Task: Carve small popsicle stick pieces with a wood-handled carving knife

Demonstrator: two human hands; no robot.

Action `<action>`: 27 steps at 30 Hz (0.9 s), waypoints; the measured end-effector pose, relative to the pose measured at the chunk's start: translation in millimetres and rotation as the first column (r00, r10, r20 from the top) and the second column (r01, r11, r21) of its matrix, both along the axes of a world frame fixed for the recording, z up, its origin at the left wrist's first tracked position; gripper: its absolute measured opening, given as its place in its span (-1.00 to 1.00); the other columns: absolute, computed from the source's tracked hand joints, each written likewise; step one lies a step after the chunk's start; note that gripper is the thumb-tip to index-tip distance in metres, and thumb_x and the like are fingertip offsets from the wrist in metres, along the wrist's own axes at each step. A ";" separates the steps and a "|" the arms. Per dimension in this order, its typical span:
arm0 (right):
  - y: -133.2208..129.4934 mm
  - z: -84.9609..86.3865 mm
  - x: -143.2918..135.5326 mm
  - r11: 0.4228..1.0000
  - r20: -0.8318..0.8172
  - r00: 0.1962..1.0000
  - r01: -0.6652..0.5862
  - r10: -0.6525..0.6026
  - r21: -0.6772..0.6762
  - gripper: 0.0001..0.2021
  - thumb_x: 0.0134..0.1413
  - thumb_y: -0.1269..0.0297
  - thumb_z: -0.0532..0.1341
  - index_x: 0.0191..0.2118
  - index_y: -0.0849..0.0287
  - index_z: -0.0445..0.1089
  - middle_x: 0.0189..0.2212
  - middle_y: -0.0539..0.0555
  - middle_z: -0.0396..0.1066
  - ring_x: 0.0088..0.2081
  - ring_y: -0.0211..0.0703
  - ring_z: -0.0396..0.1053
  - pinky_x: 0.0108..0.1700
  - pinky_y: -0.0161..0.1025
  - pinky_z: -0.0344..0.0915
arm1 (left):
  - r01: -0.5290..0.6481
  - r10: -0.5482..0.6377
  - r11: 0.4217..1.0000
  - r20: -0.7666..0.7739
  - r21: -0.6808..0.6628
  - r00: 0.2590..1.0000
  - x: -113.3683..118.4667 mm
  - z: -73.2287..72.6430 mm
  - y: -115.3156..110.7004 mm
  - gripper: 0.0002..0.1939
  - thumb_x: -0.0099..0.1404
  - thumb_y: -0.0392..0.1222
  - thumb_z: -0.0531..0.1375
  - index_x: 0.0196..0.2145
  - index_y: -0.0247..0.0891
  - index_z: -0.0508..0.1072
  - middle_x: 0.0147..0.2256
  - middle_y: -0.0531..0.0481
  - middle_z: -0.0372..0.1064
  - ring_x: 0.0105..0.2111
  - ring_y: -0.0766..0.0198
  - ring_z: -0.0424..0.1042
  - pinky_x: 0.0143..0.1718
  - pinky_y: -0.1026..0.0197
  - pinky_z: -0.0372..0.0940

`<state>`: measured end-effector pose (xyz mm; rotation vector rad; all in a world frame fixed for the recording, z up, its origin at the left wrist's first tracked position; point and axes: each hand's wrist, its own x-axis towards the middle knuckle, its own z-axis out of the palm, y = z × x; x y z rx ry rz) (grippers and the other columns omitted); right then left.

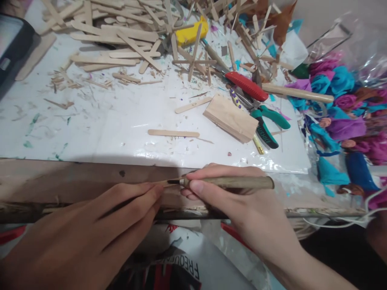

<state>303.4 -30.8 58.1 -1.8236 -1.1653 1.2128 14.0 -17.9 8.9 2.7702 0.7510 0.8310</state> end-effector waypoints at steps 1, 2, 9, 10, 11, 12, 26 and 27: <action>-0.2 -1.2 0.4 1.000 -0.020 1.000 -0.006 0.005 -0.009 -0.67 0.19 -0.13 0.83 -0.16 -0.04 0.94 -0.31 0.14 0.86 -0.32 0.06 0.86 -0.35 -0.28 0.77 | 0.002 -0.002 1.000 -0.001 0.001 1.000 0.0 0.0 1.1 -0.70 0.81 -0.46 0.22 0.16 -0.46 0.81 0.12 -0.21 0.90 0.02 -0.02 0.77 -0.03 0.03 0.68; 0.0 -2.3 0.5 1.000 -0.033 0.999 -0.006 0.006 -0.016 -0.65 0.19 -0.14 0.83 -0.16 -0.02 0.94 -0.31 0.16 0.86 -0.34 0.08 0.86 -0.36 -0.27 0.77 | 0.004 -0.004 1.000 0.003 0.006 1.000 0.1 0.5 1.8 -0.69 0.81 -0.46 0.21 0.15 -0.46 0.81 0.11 -0.22 0.90 0.00 -0.02 0.76 -0.02 0.03 0.68; 2.6 -5.3 -2.2 0.997 -0.179 0.983 0.035 -0.048 -0.072 -0.71 0.22 -0.10 0.84 -0.14 -0.09 0.94 -0.31 0.14 0.87 -0.35 0.05 0.88 -0.30 -0.30 0.79 | 0.021 -0.021 1.000 0.015 0.008 1.000 0.1 0.8 0.0 -0.65 0.84 -0.43 0.17 0.15 -0.44 0.81 0.14 -0.22 0.89 0.04 -0.05 0.76 0.02 0.02 0.70; 2.3 -4.6 -2.6 0.998 -0.195 0.980 0.036 -0.045 -0.051 -0.72 0.22 -0.09 0.84 -0.15 -0.09 0.94 -0.31 0.14 0.87 -0.34 0.04 0.88 -0.31 -0.31 0.78 | 0.011 -0.011 1.000 0.026 0.016 1.000 0.1 0.1 -0.2 -0.63 0.85 -0.42 0.15 0.16 -0.45 0.81 0.14 -0.22 0.89 0.04 -0.04 0.76 0.05 0.02 0.71; 1.8 -3.5 -2.9 0.998 -0.200 0.979 0.045 -0.050 -0.033 -0.73 0.23 -0.08 0.84 -0.15 -0.10 0.94 -0.31 0.14 0.87 -0.34 0.04 0.88 -0.30 -0.31 0.79 | 0.010 -0.010 1.000 0.022 0.012 1.000 0.0 -0.5 -0.3 -0.61 0.85 -0.42 0.13 0.18 -0.45 0.81 0.16 -0.22 0.89 0.06 -0.03 0.76 0.08 0.04 0.72; 1.2 -2.0 -3.1 0.998 -0.192 0.980 0.058 -0.061 -0.020 -0.74 0.23 -0.08 0.83 -0.13 -0.11 0.95 -0.30 0.13 0.87 -0.34 0.04 0.89 -0.30 -0.30 0.79 | 0.018 -0.019 1.000 0.040 0.017 0.999 -0.1 -0.8 -0.3 -0.59 0.86 -0.42 0.11 0.17 -0.45 0.81 0.14 -0.22 0.89 0.05 -0.02 0.76 0.10 0.04 0.72; 2.1 2.4 11.1 0.974 0.257 0.957 -0.175 0.134 0.143 -0.79 0.22 -0.27 0.80 -0.13 -0.48 0.95 -0.14 -0.02 0.92 -0.25 -0.01 0.89 -0.26 -0.40 0.78 | -0.133 0.140 0.988 0.090 -0.081 0.986 7.5 0.0 -12.7 -0.51 0.89 -0.44 0.14 -0.03 -0.27 0.89 0.08 -0.08 0.89 0.07 0.09 0.70 0.33 0.13 0.62; 4.0 2.1 12.9 0.965 0.263 0.950 -0.214 0.169 0.152 -0.83 0.27 -0.25 0.78 -0.10 -0.54 0.94 -0.13 -0.06 0.92 -0.22 -0.01 0.90 -0.21 -0.38 0.80 | -0.134 0.143 0.985 0.074 -0.111 0.987 9.5 0.2 -13.1 -0.51 0.89 -0.44 0.14 0.00 -0.27 0.89 0.10 -0.07 0.89 0.10 0.09 0.69 0.35 0.13 0.61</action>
